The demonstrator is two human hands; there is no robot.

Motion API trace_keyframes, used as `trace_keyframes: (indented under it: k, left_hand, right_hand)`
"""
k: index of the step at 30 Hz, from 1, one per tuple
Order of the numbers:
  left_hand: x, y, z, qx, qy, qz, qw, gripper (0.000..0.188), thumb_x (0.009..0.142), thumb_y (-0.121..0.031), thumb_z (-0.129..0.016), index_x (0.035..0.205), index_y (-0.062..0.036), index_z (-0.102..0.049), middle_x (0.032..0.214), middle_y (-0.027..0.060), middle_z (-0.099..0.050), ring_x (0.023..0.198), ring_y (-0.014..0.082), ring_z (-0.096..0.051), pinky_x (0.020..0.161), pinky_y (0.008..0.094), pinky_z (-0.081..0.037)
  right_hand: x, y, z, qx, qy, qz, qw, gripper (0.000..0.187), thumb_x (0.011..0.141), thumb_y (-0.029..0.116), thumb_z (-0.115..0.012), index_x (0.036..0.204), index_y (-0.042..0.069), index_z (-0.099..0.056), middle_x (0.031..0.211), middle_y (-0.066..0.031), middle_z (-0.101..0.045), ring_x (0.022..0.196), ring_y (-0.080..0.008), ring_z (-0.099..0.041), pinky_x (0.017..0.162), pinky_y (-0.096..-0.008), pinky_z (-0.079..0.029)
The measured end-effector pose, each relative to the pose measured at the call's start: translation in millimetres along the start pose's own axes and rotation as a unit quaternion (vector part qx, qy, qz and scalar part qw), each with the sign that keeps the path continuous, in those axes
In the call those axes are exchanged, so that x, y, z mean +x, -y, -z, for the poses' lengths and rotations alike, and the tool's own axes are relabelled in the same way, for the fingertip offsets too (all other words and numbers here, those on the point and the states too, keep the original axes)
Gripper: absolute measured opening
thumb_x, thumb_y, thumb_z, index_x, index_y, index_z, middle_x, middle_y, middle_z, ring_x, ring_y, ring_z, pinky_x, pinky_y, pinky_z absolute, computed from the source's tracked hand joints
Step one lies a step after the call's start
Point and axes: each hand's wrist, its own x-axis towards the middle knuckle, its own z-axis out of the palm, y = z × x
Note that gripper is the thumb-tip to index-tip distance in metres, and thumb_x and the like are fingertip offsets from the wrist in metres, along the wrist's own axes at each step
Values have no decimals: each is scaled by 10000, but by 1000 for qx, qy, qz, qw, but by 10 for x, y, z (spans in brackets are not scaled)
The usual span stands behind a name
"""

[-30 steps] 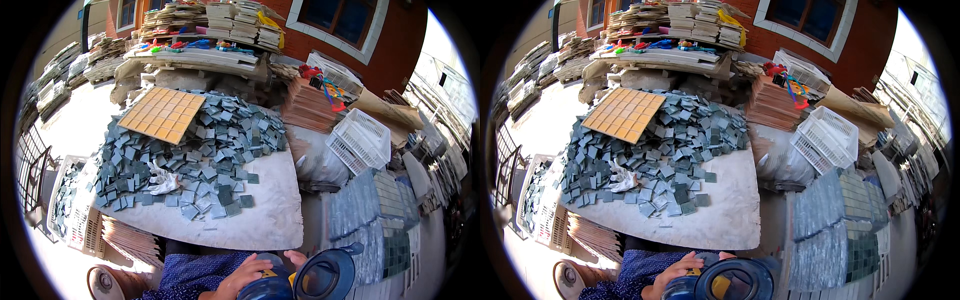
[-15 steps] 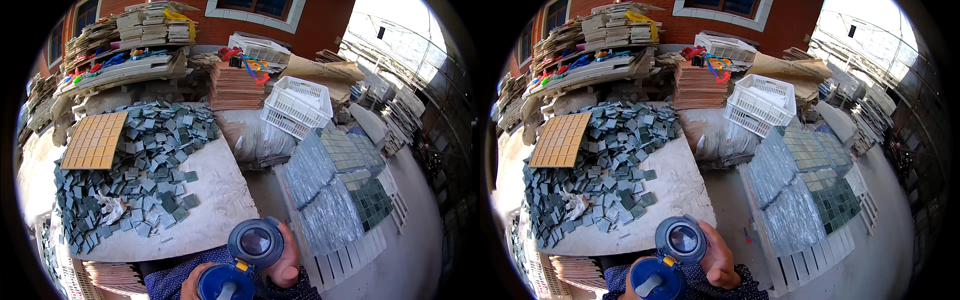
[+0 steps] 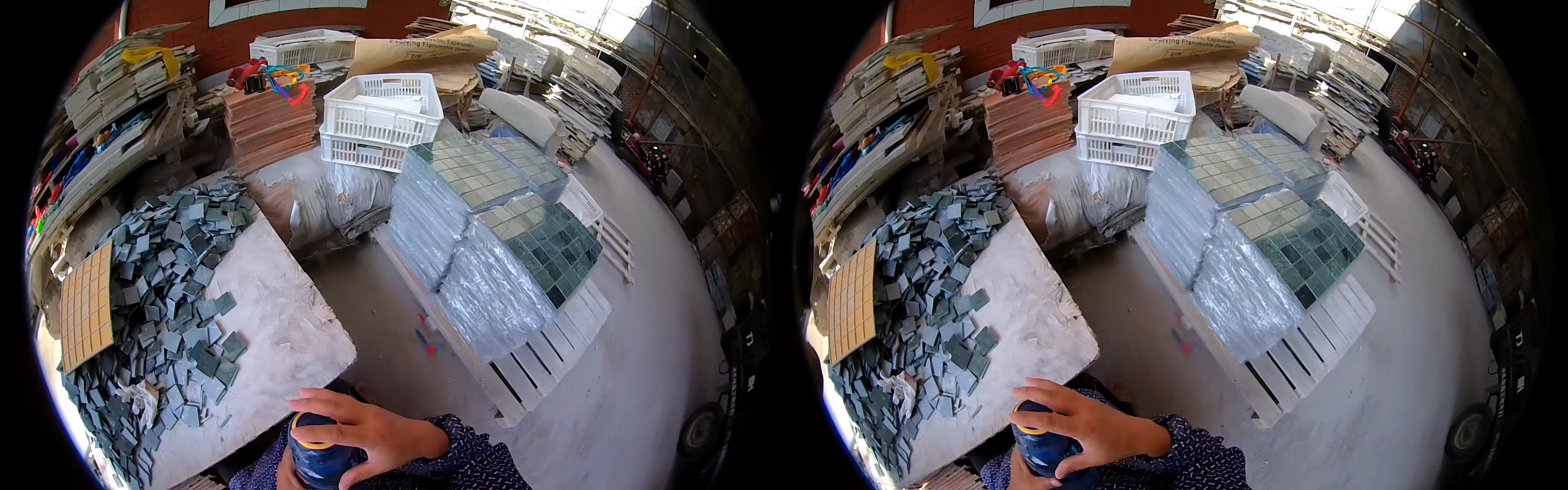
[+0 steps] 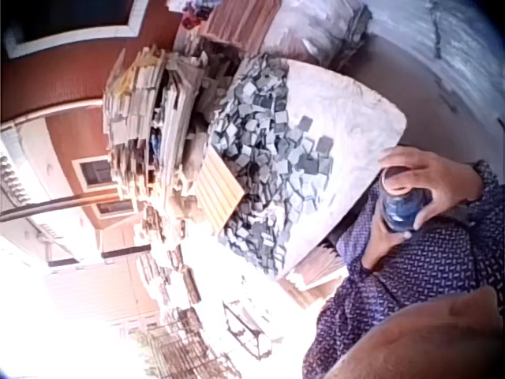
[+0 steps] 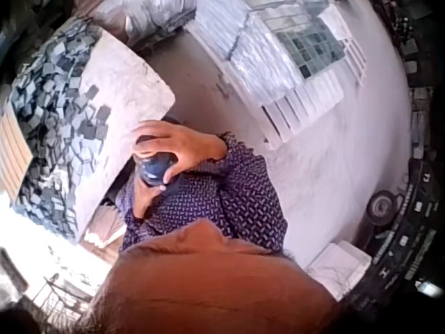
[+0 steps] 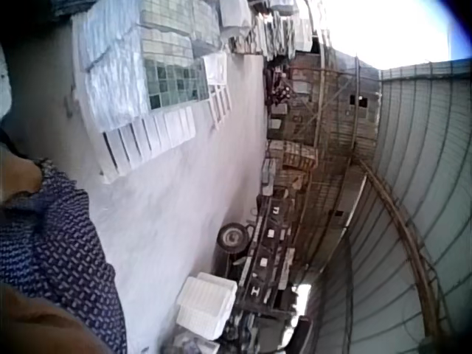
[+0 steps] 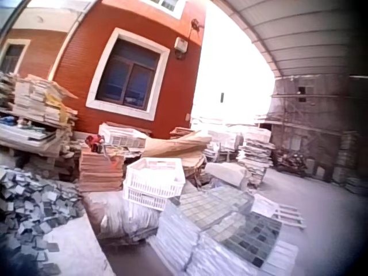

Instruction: The person puts on white gloves and then arranges small green tiles onto a yellow grid board. They pick tiles from a large pile and place them into the grid slots one by one until the board is filled.

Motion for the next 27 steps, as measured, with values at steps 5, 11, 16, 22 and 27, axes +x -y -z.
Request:
trace_keyframes:
  k: [5,11,16,22,27]
  left_hand:
    - [467,-120,-47,-41,145,-46,988,965,559,-160,-920,1362,-39,-399,1293,149,-532,1196,273,-538,1067,414,-366]
    - [940,-27,-354,55,121,-70,989,964,767,-244,-792,1500,-51,-196,1421,181,-406,1291,286,-438,1068,403,-350]
    - [783,501,39,-25,-6,1,1000,801,805,-175,-749,1454,-31,-302,1249,162,-556,1084,232,-588,962,359,-452]
    - [57,955,531,26,-229,55,972,629,853,-147,-671,1391,5,-381,1092,134,-619,950,174,-606,865,283,-482]
    - [-362,1417,637,58,-279,108,952,515,861,-10,-572,1352,4,-415,1056,129,-631,923,161,-608,857,275,-490]
  right_hand:
    - [-435,-75,189,235,-67,-144,959,1002,632,365,-878,1410,20,-350,1406,-182,-419,1287,-308,-444,1077,-403,-341]
    - [-1084,92,503,54,-281,-316,905,908,624,188,-876,1379,32,-394,1239,-142,-575,1157,-220,-561,1005,-344,-422]
    - [-2380,-502,448,-147,-477,-478,723,779,625,141,-866,1275,24,-453,1142,-128,-609,1088,-212,-588,944,-342,-464]
    - [-4000,-1617,543,-269,-628,-500,532,761,638,71,-838,1284,13,-441,1179,-134,-570,1096,-277,-571,967,-374,-447]
    - [-4652,-1806,908,-261,-725,-463,439,749,651,-24,-801,1299,-11,-425,1203,-167,-551,1112,-291,-559,984,-381,-439]
